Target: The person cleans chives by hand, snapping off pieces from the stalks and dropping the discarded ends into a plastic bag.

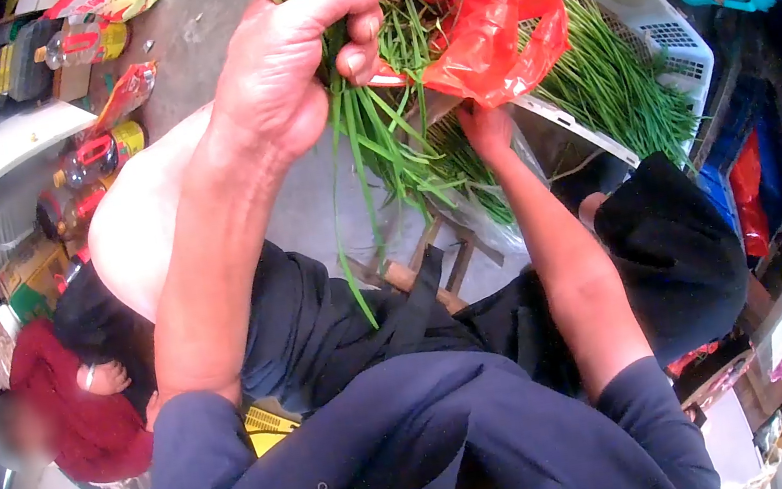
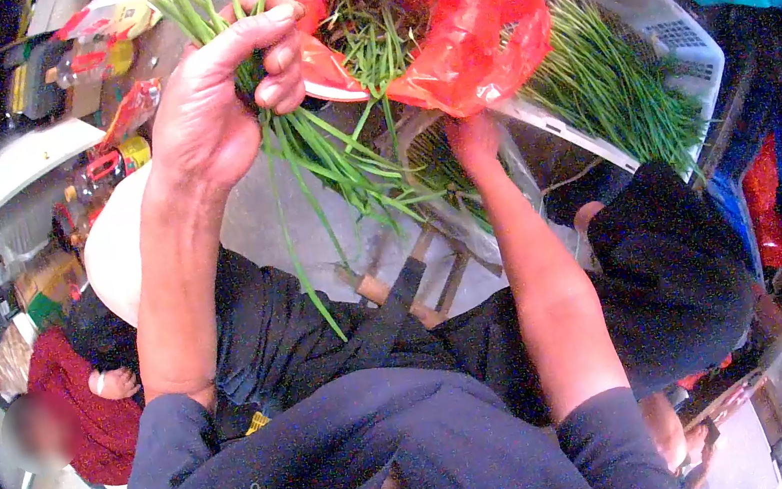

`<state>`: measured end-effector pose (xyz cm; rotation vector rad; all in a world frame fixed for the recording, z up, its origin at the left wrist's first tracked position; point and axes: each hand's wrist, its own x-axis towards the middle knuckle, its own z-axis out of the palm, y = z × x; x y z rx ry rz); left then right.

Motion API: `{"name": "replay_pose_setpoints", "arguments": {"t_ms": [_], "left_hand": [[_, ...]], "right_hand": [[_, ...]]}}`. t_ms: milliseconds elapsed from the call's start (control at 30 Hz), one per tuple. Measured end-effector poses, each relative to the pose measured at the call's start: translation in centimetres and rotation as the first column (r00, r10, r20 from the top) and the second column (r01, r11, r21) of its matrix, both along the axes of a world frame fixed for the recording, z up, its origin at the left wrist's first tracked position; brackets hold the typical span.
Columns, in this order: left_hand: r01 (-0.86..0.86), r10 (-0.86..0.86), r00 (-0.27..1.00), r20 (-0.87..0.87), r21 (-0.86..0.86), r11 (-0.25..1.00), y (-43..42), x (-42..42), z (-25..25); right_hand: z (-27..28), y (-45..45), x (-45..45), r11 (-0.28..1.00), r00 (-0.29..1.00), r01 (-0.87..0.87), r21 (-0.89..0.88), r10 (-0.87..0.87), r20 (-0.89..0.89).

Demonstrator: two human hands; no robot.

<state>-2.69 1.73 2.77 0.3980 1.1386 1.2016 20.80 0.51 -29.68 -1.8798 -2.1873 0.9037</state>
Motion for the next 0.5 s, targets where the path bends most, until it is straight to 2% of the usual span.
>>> {"name": "replay_pose_setpoints", "arguments": {"t_ms": [33,67,133,267,367,433,467,500], "left_hand": [[0.006,-0.006,1.000,0.006,0.008,1.000,0.0,0.1,0.1],[0.011,-0.011,1.000,0.012,0.017,1.000,0.0,0.1,0.3],[0.012,-0.012,1.000,-0.015,0.027,1.000,-0.1,0.0,0.4],[-0.003,0.007,0.998,-0.055,0.070,0.998,-0.2,0.0,0.4],[-0.001,0.007,0.999,-0.051,0.125,0.992,-0.3,0.0,0.3],[0.006,-0.001,0.999,-0.036,0.136,0.991,-0.4,-0.2,0.1],[0.010,-0.006,1.000,-0.026,0.131,0.991,-0.5,-0.2,0.0],[-0.012,0.015,1.000,-0.028,0.118,0.993,-0.6,-0.1,0.1]], "right_hand": [[0.0,0.1,0.0,0.997,1.000,0.005,0.074,-0.003,-0.031],[0.2,0.1,0.4,0.997,1.000,0.007,0.078,-0.005,-0.027],[2.3,0.4,0.8,0.997,0.995,-0.074,-0.033,0.072,-0.063],[4.0,1.1,2.7,0.988,0.979,-0.156,0.012,0.156,-0.134],[7.1,1.9,3.5,0.967,0.949,-0.249,-0.049,0.234,-0.210],[10.2,2.3,3.3,0.917,0.917,-0.350,-0.191,0.293,-0.271],[12.1,2.4,3.2,0.922,0.919,-0.345,-0.177,0.294,-0.262],[14.5,2.4,2.8,0.892,0.899,-0.334,-0.304,0.205,-0.387]]}}
